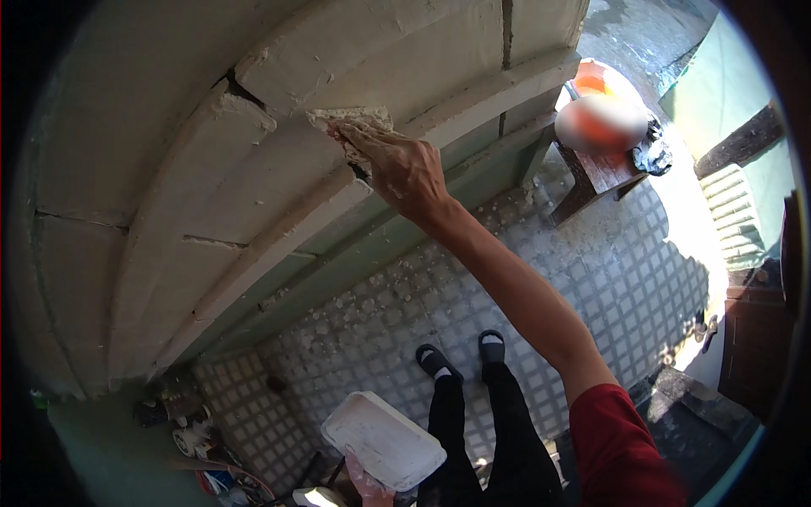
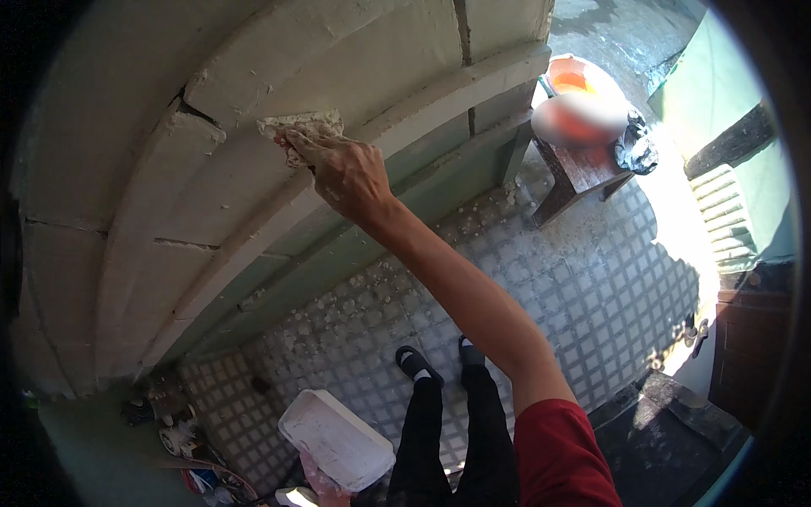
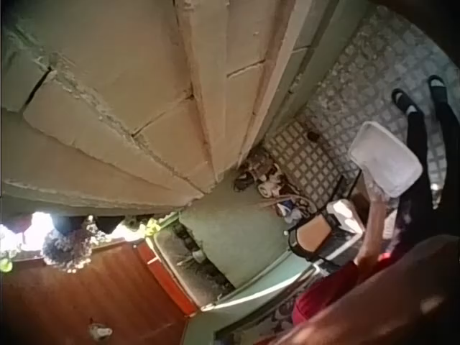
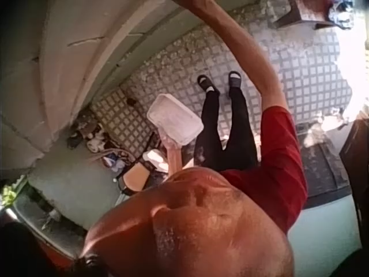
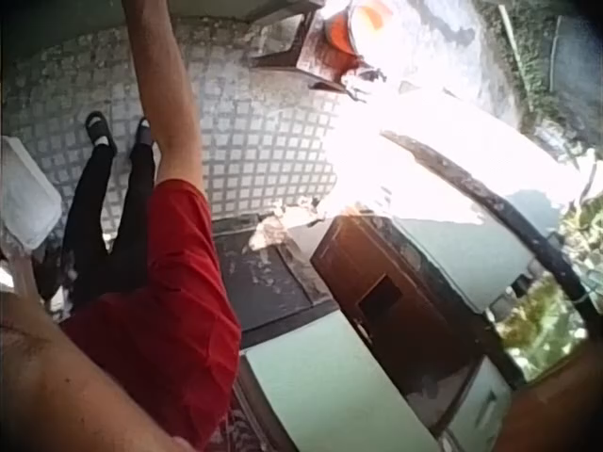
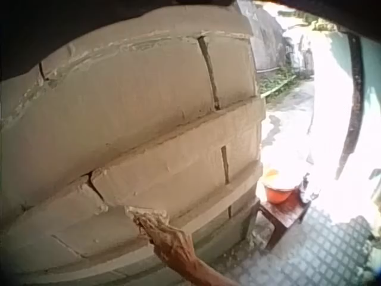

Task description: Applying plaster or filler to gaps in the ceiling structure using a spatula.

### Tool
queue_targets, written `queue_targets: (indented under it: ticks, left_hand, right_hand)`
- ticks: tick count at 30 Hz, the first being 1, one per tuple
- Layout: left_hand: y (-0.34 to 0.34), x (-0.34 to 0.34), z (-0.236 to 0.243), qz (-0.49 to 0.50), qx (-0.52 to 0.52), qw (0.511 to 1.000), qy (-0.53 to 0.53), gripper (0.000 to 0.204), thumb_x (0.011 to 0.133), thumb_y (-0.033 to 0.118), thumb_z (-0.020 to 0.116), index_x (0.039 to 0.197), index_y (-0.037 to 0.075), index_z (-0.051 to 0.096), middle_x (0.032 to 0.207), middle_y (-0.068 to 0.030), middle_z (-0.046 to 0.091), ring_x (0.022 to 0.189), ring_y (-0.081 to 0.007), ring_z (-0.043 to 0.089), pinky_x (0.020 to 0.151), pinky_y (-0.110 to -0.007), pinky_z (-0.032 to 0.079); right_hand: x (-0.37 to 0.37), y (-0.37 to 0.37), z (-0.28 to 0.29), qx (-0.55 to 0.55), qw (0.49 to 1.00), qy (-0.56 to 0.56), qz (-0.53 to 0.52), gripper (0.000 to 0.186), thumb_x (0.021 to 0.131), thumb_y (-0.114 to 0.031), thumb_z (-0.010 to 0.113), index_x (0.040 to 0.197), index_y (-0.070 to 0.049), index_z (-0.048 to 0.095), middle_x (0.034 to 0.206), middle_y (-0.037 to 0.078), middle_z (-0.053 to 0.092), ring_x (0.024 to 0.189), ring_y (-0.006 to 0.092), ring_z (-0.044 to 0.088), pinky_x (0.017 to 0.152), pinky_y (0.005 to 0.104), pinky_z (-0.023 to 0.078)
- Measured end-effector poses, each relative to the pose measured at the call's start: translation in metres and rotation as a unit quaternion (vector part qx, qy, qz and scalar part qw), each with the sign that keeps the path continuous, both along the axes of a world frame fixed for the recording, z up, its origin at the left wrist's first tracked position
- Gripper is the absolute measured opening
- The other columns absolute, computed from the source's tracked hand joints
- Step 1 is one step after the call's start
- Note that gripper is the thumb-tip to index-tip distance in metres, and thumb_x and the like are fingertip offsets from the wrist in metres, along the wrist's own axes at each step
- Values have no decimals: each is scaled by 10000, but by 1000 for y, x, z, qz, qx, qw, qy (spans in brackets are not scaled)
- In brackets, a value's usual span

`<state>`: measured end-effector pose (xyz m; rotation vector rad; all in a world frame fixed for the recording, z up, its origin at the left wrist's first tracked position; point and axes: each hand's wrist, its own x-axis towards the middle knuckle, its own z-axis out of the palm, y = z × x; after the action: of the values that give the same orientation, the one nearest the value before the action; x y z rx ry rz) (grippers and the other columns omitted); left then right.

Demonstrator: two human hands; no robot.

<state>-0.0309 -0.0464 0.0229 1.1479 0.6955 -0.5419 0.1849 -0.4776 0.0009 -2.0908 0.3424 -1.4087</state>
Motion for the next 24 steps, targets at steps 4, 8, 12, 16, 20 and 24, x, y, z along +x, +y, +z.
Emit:
queue_targets:
  ticks: [4,8,12,16,20,24]
  left_hand:
    - [2,0,-5,-10,-45,999,-23,737,895,491,580,1481,139,305,1447,-95,427,1256,-333,474,1022,-504,441]
    - [-6,0,2,-21,-28,999,-30,722,906,498,560,1482,145,306,1450,-94,420,1264,-329,466,1024,-492,438]
    - [-1,3,-1,-29,-26,999,-9,719,911,512,545,1482,147,306,1462,-93,404,1266,-328,464,1035,-492,426]
    - [6,4,-3,-17,-19,1000,-17,714,917,517,534,1481,143,308,1458,-94,410,1269,-322,463,1042,-493,417]
    - [9,2,-7,-4,-28,999,-29,688,927,505,524,1476,145,318,1449,-95,421,1262,-321,472,1037,-497,421]
    - [4,3,0,-12,-44,999,-13,690,922,505,531,1474,147,324,1444,-96,425,1261,-321,472,1033,-503,426]
  right_hand:
    - [-30,-55,10,85,980,-58,-172,324,827,-34,547,1103,-112,700,690,173,632,587,358,624,551,444,490]
    - [-24,-81,27,131,967,23,-218,255,907,-154,569,1121,-69,678,683,240,553,585,364,597,556,386,454]
    - [2,-11,9,7,993,101,-64,359,837,-84,569,1169,-153,685,842,175,679,693,349,666,622,439,533]
    - [-4,4,-3,-8,999,-30,-7,451,799,-28,542,1206,-182,658,882,133,693,689,320,665,624,452,539]
    - [-36,-58,11,156,968,1,-195,284,855,-86,558,1105,-83,693,670,215,600,606,373,614,539,449,455]
    - [-17,-71,8,76,978,-23,-192,231,839,-114,581,1029,-57,699,612,201,570,570,402,570,536,480,425]
